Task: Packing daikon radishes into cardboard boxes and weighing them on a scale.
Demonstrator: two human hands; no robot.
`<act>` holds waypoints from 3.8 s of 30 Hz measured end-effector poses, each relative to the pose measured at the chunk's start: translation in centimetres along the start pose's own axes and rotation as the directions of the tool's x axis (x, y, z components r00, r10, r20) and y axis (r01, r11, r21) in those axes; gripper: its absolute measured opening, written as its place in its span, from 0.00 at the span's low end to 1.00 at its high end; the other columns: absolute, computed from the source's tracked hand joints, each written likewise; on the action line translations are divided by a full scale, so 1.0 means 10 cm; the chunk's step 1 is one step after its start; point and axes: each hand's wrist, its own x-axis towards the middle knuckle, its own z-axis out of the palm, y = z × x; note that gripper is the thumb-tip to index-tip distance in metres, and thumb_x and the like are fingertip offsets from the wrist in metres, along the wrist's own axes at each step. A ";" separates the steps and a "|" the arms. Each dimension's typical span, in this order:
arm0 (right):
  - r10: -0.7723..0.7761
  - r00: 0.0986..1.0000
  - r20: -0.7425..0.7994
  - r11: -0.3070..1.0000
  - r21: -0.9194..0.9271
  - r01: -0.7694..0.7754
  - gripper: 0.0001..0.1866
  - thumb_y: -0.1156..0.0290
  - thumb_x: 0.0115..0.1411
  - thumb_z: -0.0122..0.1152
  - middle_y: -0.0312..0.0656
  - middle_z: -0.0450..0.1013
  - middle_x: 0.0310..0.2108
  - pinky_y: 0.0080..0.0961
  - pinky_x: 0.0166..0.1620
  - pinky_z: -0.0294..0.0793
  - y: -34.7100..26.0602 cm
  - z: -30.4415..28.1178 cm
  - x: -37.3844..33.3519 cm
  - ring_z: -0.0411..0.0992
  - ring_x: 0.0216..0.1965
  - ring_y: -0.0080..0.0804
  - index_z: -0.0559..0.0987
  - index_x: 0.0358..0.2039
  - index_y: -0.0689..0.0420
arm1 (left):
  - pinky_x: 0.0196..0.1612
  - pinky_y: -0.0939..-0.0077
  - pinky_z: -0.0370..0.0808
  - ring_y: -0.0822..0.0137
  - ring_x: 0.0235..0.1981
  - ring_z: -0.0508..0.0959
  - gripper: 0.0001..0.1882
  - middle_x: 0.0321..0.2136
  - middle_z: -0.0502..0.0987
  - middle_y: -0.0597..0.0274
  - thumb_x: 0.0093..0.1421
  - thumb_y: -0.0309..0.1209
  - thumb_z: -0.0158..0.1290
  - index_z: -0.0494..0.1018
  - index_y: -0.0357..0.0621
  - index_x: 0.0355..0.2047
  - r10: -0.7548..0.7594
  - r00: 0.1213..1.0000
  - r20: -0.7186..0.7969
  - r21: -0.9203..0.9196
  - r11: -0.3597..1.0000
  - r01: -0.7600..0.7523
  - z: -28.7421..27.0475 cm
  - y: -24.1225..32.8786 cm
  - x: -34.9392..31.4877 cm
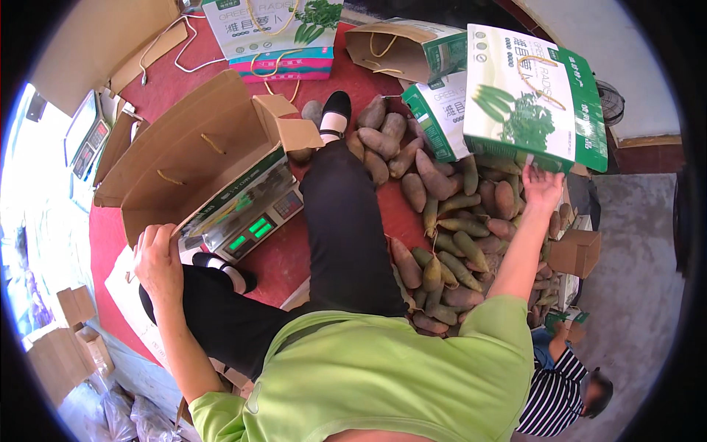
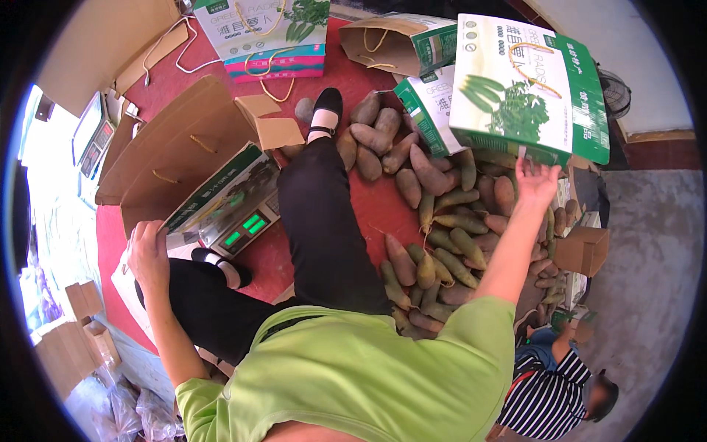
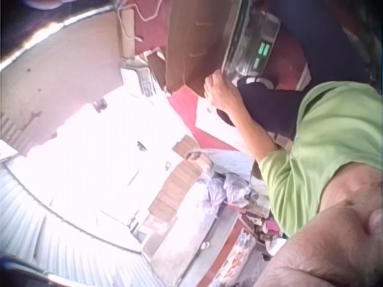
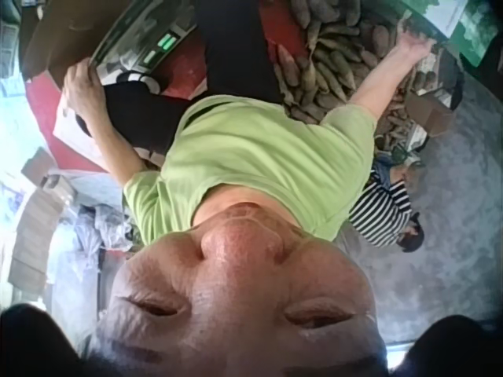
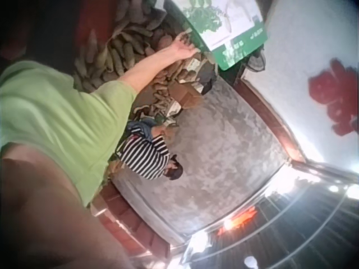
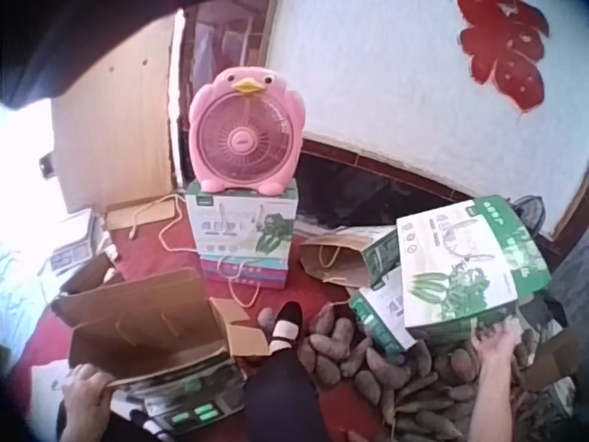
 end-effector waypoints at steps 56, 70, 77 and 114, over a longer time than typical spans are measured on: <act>0.580 0.794 0.181 0.634 -0.713 -0.299 0.13 0.70 0.62 0.54 0.40 0.75 0.39 0.25 0.33 0.75 2.76 0.38 -0.74 0.74 0.35 0.28 0.73 0.47 0.57 | 0.39 0.69 0.72 0.60 0.37 0.77 0.11 0.32 0.76 0.62 0.51 0.24 0.57 0.76 0.47 0.37 -0.051 0.998 0.044 0.047 0.998 0.049 -0.07 0.06 0.09; 0.613 0.750 0.247 -0.226 -0.855 0.467 0.08 0.70 0.50 0.60 0.49 0.67 0.55 0.37 0.58 0.63 2.96 -1.88 -2.07 0.63 0.57 0.46 0.79 0.33 0.54 | 0.37 0.66 0.72 0.55 0.36 0.78 0.08 0.35 0.77 0.58 0.57 0.29 0.55 0.76 0.46 0.38 -0.109 0.990 0.085 0.045 0.993 0.106 -0.03 -0.41 -0.22; 0.524 0.851 0.022 -0.342 -0.910 0.235 0.14 0.72 0.49 0.60 0.47 0.70 0.48 0.36 0.49 0.70 2.39 -1.43 -2.07 0.66 0.52 0.48 0.77 0.39 0.55 | 0.35 0.65 0.72 0.54 0.35 0.78 0.07 0.34 0.78 0.59 0.58 0.32 0.54 0.76 0.46 0.37 -0.106 0.994 -0.017 0.094 0.990 0.107 0.14 -0.51 -0.28; 0.099 0.768 0.632 0.643 -0.630 0.435 0.30 0.81 0.49 0.66 0.46 0.68 0.47 0.30 0.55 0.66 1.91 0.88 -1.33 0.68 0.49 0.34 0.62 0.51 0.65 | 0.42 0.66 0.70 0.61 0.36 0.76 0.07 0.31 0.75 0.65 0.54 0.28 0.54 0.74 0.52 0.34 -0.084 0.986 -0.146 0.154 0.982 0.107 0.08 -0.37 -0.32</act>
